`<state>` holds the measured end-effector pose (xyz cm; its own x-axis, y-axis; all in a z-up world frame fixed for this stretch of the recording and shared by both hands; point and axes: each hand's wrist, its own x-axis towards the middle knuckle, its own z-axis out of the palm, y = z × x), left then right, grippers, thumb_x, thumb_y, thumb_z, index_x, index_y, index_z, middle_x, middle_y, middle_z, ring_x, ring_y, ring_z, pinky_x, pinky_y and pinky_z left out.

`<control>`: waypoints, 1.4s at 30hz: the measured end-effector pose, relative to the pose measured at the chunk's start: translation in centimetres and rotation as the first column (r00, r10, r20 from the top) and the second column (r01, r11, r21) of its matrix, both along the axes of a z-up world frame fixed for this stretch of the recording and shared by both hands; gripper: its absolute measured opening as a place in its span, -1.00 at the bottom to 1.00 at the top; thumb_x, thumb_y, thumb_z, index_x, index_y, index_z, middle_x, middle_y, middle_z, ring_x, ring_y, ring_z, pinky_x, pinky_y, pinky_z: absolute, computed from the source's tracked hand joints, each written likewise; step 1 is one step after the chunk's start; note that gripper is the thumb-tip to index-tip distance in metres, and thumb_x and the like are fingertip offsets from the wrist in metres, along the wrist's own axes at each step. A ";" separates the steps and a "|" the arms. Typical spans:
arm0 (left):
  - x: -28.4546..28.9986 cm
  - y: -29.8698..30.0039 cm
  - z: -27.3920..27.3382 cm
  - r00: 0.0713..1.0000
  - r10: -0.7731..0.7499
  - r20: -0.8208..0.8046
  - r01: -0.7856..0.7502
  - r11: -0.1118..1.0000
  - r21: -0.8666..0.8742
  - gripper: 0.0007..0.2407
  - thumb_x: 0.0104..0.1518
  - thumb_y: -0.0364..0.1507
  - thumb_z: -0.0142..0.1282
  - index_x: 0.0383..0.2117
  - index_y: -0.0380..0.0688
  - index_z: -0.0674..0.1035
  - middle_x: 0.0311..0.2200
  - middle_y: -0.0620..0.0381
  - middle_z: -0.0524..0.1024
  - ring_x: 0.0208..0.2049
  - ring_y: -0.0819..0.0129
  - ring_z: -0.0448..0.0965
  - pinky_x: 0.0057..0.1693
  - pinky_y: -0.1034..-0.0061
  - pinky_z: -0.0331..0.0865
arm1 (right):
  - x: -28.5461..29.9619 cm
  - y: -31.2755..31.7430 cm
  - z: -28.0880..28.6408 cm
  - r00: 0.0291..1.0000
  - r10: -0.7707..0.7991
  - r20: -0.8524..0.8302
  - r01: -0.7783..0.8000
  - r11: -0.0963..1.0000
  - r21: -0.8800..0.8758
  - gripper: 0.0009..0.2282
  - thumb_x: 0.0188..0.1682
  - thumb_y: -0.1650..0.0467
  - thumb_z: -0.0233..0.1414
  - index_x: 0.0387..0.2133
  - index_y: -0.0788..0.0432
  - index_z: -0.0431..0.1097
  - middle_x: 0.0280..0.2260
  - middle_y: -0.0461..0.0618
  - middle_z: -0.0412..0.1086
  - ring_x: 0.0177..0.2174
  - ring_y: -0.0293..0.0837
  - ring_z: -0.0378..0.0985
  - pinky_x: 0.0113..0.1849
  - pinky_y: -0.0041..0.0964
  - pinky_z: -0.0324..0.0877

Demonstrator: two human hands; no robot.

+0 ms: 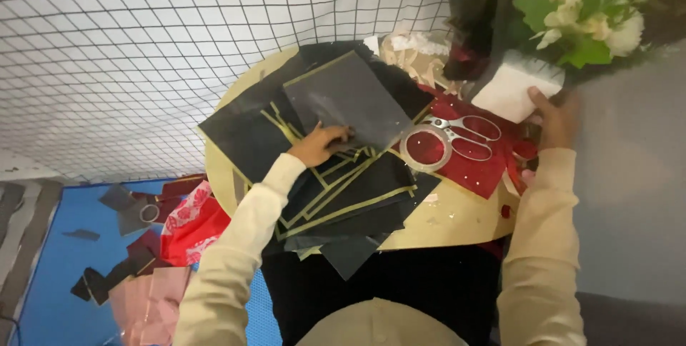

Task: The person uses scissors to cut a piece of tape and secures a bouquet of white flowers wrapped in translucent paper. They then pick up black sheets of wrapping paper with gold borders, fold them, and apply tape to the edges.

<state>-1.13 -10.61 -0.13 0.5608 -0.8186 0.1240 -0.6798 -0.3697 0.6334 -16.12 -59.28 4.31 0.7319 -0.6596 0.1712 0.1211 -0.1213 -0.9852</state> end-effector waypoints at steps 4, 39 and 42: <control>-0.6 0.5 2.4 0.996 0.052 0.078 -0.053 0.999 0.007 -0.68 0.08 -0.55 0.12 -0.02 -0.08 0.42 0.19 0.06 0.38 0.26 0.03 0.27 0.35 -0.37 -0.16 | -1.3 1.1 -0.4 0.966 -0.031 0.256 0.080 0.980 -0.183 -0.22 0.06 0.58 0.23 0.36 -0.01 -0.25 0.22 0.31 0.09 -0.01 0.10 0.41 -0.16 -0.23 0.57; -2.0 7.6 1.7 0.931 0.347 -0.118 -0.252 0.840 0.481 0.07 -0.18 -0.03 0.48 0.37 -0.05 -0.12 0.46 -0.18 -0.21 0.47 -0.12 -0.44 0.35 -0.37 -0.50 | -2.9 21.7 3.1 0.986 0.074 0.151 0.054 0.708 -0.704 -0.77 -0.21 0.54 0.31 -0.29 0.30 0.48 -0.23 0.08 0.48 -0.31 -0.02 0.52 -0.23 -0.23 0.43; -3.3 7.0 1.6 0.915 0.399 0.062 -0.376 0.786 0.491 -0.07 -0.06 -0.18 0.43 0.36 -0.04 -0.06 0.46 -0.20 -0.30 0.45 -0.24 -0.45 0.31 -0.50 -0.48 | 1.3 27.5 -1.0 0.809 0.517 -0.281 -0.523 0.413 -0.746 -0.44 -0.16 0.18 0.31 0.12 -0.01 0.34 0.15 0.05 0.27 0.17 0.13 0.21 0.13 0.05 0.12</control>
<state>-4.46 -3.57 1.49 0.8389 -0.4784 -0.2595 -0.3900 -0.8610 0.3264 -14.80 -31.80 3.36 0.8906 0.2341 0.3898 0.4267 -0.7263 -0.5388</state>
